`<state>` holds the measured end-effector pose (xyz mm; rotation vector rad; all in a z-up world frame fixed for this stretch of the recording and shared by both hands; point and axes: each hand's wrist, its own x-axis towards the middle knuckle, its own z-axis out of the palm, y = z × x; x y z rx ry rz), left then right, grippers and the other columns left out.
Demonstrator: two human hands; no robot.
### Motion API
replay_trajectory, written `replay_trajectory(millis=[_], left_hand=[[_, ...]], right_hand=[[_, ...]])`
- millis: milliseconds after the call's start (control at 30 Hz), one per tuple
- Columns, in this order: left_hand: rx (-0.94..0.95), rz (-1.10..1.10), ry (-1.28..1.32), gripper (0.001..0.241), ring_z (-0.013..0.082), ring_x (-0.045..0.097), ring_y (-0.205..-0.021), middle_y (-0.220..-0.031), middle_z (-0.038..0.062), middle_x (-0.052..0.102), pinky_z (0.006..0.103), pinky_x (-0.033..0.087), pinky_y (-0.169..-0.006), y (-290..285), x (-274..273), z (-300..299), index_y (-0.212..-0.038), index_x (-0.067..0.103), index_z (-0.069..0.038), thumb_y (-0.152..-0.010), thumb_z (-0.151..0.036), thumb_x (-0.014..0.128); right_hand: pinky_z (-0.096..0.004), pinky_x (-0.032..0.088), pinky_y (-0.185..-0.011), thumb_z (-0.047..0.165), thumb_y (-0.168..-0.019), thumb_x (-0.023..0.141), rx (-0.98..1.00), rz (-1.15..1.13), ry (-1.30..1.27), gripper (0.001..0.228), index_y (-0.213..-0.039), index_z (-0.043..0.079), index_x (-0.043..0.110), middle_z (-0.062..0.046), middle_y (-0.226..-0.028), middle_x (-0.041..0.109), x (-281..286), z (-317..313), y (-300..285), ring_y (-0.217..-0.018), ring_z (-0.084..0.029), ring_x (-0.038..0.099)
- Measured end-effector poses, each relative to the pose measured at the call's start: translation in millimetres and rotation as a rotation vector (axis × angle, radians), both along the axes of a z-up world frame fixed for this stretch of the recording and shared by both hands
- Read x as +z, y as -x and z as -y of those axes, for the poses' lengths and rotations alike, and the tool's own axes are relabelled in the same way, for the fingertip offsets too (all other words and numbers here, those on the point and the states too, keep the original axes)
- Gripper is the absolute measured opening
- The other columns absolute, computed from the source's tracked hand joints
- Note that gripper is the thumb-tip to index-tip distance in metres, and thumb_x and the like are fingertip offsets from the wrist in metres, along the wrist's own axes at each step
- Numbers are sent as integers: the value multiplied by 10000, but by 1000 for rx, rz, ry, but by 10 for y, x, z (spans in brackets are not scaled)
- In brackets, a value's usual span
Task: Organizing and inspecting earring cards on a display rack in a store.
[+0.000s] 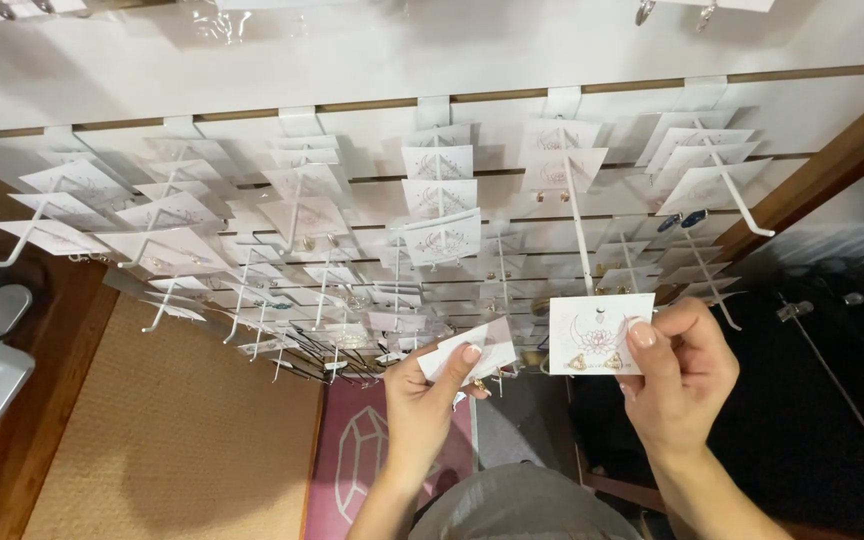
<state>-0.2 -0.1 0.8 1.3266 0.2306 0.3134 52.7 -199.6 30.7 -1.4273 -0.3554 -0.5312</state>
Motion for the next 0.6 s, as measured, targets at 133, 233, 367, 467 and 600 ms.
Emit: replay_trajectory(millis=[133, 233, 367, 467, 600], left_hand=[[-1, 12, 13, 254, 214, 729, -607, -857, 151, 804, 285, 675, -506, 4, -29, -20, -944, 802, 43, -876, -196, 752], [-1, 12, 25, 255, 217, 723, -644, -881, 164, 802, 299, 690, -515, -6, -36, -22, -939, 795, 54, -874, -189, 752], [-7, 11, 21, 266, 197, 702, -612, -847, 147, 794, 284, 668, -500, -5, -18, -11, -973, 800, 53, -880, -191, 749], [-14, 12, 28, 270, 193, 686, -581, -827, 143, 785, 282, 658, -489, -9, -23, -13, -972, 801, 60, -880, -188, 750], [-9, -3, 48, 247, 186, 678, -650, -808, 140, 774, 291, 668, -493, -14, -29, -20, -921, 799, 60, -881, -180, 753]], right_hand=[[-207, 240, -361, 257, -961, 613, 0, -66, -12, 322, -739, 139, 412, 33, -525, 405, 29, -10, 45, -394, -50, 371], [-213, 242, -328, 247, -958, 620, 25, -108, -97, 329, -739, 132, 402, 30, -537, 382, 54, -29, 60, -394, -48, 334], [-203, 229, -308, 227, -963, 612, 13, -141, -98, 322, -732, 135, 408, 33, -544, 383, 158, -49, 94, -381, -46, 338], [-202, 214, -301, 225, -958, 612, 32, -174, -99, 324, -713, 139, 418, 48, -539, 371, 235, -54, 105, -376, -38, 323], [-204, 235, -310, 182, -981, 609, -11, -183, -55, 312, -727, 103, 446, 18, -557, 388, 159, -52, 46, -357, -61, 349]])
